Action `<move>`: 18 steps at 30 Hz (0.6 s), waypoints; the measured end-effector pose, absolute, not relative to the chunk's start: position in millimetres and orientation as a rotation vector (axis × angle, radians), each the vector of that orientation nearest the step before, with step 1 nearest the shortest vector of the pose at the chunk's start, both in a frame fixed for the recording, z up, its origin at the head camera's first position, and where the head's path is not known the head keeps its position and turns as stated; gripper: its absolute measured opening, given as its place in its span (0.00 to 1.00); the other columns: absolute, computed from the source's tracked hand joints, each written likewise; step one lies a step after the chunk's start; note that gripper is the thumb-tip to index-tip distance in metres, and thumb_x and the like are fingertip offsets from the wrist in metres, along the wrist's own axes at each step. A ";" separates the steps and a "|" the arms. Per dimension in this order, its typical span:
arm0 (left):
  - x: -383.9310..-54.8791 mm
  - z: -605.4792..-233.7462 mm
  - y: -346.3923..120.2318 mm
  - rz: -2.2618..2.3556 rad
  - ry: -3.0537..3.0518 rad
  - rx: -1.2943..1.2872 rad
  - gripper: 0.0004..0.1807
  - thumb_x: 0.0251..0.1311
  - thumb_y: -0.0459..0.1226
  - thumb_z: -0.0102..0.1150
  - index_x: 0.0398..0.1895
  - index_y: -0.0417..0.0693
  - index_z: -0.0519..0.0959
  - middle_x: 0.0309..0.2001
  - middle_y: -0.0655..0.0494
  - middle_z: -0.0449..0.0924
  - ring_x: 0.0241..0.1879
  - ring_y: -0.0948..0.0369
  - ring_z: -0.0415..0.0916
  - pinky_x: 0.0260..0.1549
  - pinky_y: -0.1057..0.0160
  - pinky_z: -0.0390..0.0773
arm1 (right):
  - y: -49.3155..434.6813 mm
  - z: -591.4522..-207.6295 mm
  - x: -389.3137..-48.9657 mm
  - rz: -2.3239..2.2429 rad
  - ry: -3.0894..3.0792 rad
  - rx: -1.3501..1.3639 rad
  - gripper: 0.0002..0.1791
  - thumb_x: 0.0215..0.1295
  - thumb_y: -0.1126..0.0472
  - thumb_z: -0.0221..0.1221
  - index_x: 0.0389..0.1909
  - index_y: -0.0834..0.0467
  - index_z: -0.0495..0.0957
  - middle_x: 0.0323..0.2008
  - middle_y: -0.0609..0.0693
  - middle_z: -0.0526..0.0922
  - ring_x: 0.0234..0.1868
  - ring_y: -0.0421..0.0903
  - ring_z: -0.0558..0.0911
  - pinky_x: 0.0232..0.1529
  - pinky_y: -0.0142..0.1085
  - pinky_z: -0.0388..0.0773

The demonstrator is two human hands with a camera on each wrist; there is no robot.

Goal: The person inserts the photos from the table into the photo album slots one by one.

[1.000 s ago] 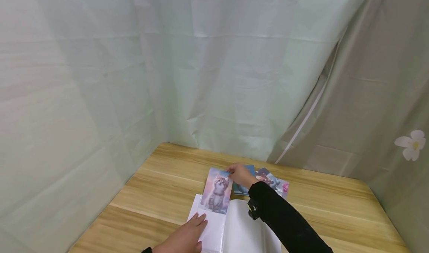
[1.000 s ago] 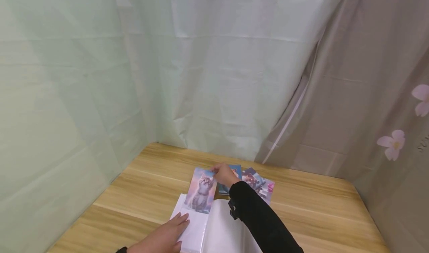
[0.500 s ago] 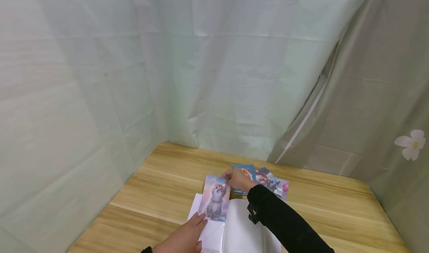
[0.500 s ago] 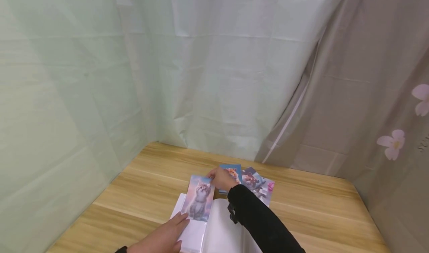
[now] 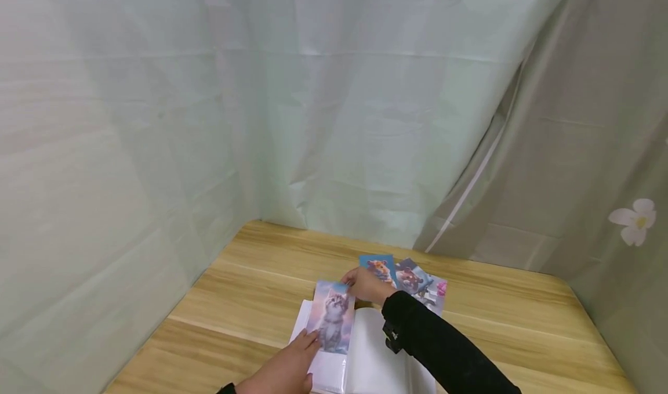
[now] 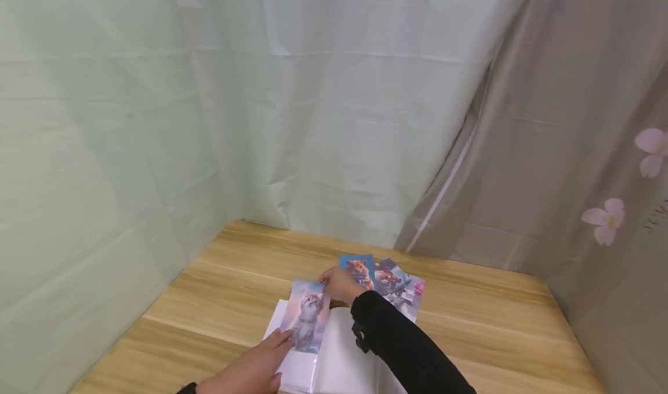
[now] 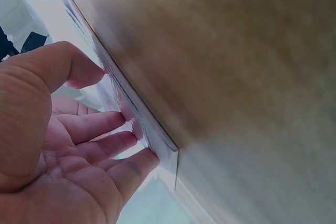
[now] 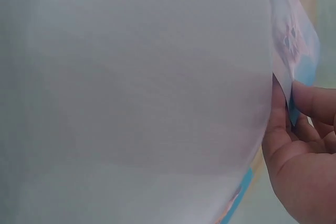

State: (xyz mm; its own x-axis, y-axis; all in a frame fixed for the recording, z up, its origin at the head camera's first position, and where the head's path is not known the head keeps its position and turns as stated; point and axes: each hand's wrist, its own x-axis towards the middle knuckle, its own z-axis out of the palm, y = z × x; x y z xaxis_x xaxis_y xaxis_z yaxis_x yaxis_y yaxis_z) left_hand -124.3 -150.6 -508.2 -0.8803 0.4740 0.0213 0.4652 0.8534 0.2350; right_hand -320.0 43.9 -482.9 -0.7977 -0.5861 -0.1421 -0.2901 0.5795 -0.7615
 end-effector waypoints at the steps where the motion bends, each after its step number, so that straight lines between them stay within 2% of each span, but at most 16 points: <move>1: -124.2 -508.3 -151.1 0.362 2.987 0.757 0.35 0.52 0.38 0.70 0.62 0.30 0.74 0.65 0.38 0.72 0.64 0.39 0.69 0.60 0.51 0.74 | 43.5 -483.5 -319.5 -1.073 2.432 -0.717 0.14 0.64 0.76 0.60 0.49 0.64 0.84 0.45 0.55 0.83 0.45 0.52 0.82 0.41 0.41 0.82; 6: -124.7 -506.1 -152.2 0.408 2.951 0.723 0.34 0.54 0.37 0.68 0.64 0.30 0.72 0.66 0.38 0.71 0.65 0.39 0.68 0.60 0.50 0.73 | 42.3 -486.8 -315.3 -1.052 2.432 -0.755 0.15 0.63 0.78 0.60 0.48 0.64 0.84 0.47 0.57 0.83 0.47 0.54 0.82 0.40 0.40 0.82; 13: -125.2 -505.2 -152.5 0.435 2.925 0.685 0.33 0.55 0.36 0.68 0.64 0.32 0.73 0.66 0.38 0.70 0.66 0.39 0.68 0.60 0.49 0.74 | 41.2 -485.0 -309.3 -1.003 2.450 -0.817 0.16 0.60 0.78 0.58 0.46 0.64 0.85 0.44 0.55 0.84 0.44 0.48 0.81 0.33 0.35 0.75; 18: -125.6 -505.6 -152.9 0.408 2.943 0.698 0.33 0.53 0.36 0.69 0.63 0.31 0.73 0.66 0.37 0.71 0.65 0.39 0.69 0.59 0.49 0.74 | 40.7 -483.8 -309.6 -0.970 2.474 -0.847 0.15 0.60 0.79 0.57 0.45 0.64 0.85 0.42 0.55 0.84 0.43 0.49 0.81 0.36 0.37 0.77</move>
